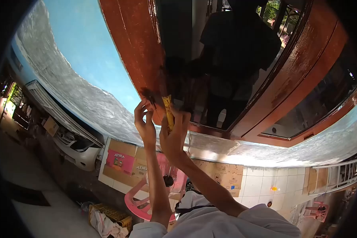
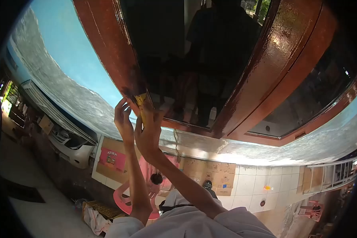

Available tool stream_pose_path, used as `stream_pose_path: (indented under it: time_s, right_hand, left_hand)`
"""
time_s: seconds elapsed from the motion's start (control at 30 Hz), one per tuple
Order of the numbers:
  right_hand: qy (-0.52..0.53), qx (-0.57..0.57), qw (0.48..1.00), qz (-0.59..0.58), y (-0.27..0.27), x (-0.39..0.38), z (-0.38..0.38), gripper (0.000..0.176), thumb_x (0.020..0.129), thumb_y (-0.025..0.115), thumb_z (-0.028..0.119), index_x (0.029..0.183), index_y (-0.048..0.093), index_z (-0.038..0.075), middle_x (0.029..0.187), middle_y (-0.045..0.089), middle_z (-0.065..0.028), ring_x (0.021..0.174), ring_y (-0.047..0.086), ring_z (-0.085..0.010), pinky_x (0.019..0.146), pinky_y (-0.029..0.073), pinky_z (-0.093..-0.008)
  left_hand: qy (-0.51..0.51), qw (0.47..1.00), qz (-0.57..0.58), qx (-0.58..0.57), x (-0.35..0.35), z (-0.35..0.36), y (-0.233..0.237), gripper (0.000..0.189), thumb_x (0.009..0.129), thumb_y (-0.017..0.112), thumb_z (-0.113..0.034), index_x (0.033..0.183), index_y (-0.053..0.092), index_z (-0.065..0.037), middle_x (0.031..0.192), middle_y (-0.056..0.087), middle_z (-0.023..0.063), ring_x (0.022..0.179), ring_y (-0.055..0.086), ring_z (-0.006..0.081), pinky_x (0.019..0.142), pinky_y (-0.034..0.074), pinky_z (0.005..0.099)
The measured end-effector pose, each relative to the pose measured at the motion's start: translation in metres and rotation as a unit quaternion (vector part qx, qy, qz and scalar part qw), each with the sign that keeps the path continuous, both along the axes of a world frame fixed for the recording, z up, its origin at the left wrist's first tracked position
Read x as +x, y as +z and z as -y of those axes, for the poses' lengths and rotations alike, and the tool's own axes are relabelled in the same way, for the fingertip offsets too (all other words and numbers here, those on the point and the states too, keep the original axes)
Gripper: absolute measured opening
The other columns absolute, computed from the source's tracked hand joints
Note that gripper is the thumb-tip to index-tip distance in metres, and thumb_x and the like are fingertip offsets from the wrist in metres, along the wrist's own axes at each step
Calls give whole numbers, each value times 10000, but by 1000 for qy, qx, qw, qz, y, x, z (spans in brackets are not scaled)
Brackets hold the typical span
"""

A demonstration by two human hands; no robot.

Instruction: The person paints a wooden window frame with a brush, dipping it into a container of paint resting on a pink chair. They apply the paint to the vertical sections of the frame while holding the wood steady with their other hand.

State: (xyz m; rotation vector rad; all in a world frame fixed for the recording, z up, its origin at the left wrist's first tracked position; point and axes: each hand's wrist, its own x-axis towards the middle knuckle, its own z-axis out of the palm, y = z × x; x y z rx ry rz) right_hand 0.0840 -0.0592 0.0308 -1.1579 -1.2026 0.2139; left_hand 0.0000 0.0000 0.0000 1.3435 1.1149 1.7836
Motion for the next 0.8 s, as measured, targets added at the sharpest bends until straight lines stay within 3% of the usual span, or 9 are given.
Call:
stream_pose_path:
  time_s: [0.07, 0.17, 0.37, 0.5, 0.7, 0.73, 0.8]
  right_hand:
    - [-2, -9, 1000, -6, -9, -3, -1, 321, 928, 603, 1, 1242, 541, 17, 1051, 471, -181, 915, 540, -294, 754, 453, -388]
    - [-20, 1, 1000, 20, -13, 1, 7, 312, 923, 607, -5, 1228, 543, 10, 1036, 472, -183, 907, 541, -298, 747, 452, -392]
    - [0, 18, 1000, 19, 11, 9, 7, 319, 924, 608, -6, 1235, 536, 14, 1069, 484, -195, 903, 548, -311, 737, 456, -396]
    - [9, -27, 1000, -3, 2, 11, -1, 323, 927, 607, -5, 1241, 532, 19, 1086, 488, -194, 911, 551, -308, 742, 459, -394]
    - [-2, 15, 1000, 27, -5, 16, 13, 307, 925, 611, -8, 1223, 541, 19, 1051, 497, -196, 899, 554, -327, 751, 461, -408]
    - [-7, 17, 999, 33, 0, 16, 12, 313, 914, 619, -21, 1216, 545, 16, 1037, 502, -198, 882, 552, -334, 756, 458, -411]
    - [-2, 12, 1000, 23, 9, 17, 7, 317, 907, 622, -31, 1211, 544, 13, 1050, 505, -201, 884, 550, -335, 760, 458, -410]
  left_hand:
    - [19, 999, -35, 14, -1, -2, 3, 428, 921, 475, -23, 1342, 516, 39, 1307, 571, 154, 1160, 582, 258, 994, 493, 371]
    - [42, 998, -18, 37, -4, -15, -5, 438, 903, 571, -5, 1339, 550, -38, 1338, 545, 100, 1195, 548, 241, 1019, 428, 384]
    - [98, 983, -125, 90, -9, -25, 15, 563, 885, 632, -24, 1422, 465, -45, 1450, 470, 137, 1343, 458, 291, 1082, 367, 440]
    - [110, 975, -146, 130, -3, -26, 32, 684, 849, 642, -4, 1482, 388, -56, 1559, 330, 154, 1443, 317, 331, 1167, 275, 476]
    - [166, 960, -175, 143, -10, -38, 55, 654, 895, 508, -15, 1523, 334, -69, 1615, 211, 151, 1486, 235, 332, 1186, 261, 478]
    - [175, 956, -186, 146, -13, -42, 60, 634, 920, 427, -67, 1542, 305, -83, 1626, 181, 148, 1489, 225, 333, 1183, 268, 478]
    - [145, 961, -152, 178, -17, -51, 73, 645, 920, 467, -108, 1544, 304, -90, 1632, 167, 156, 1503, 171, 355, 1195, 204, 515]
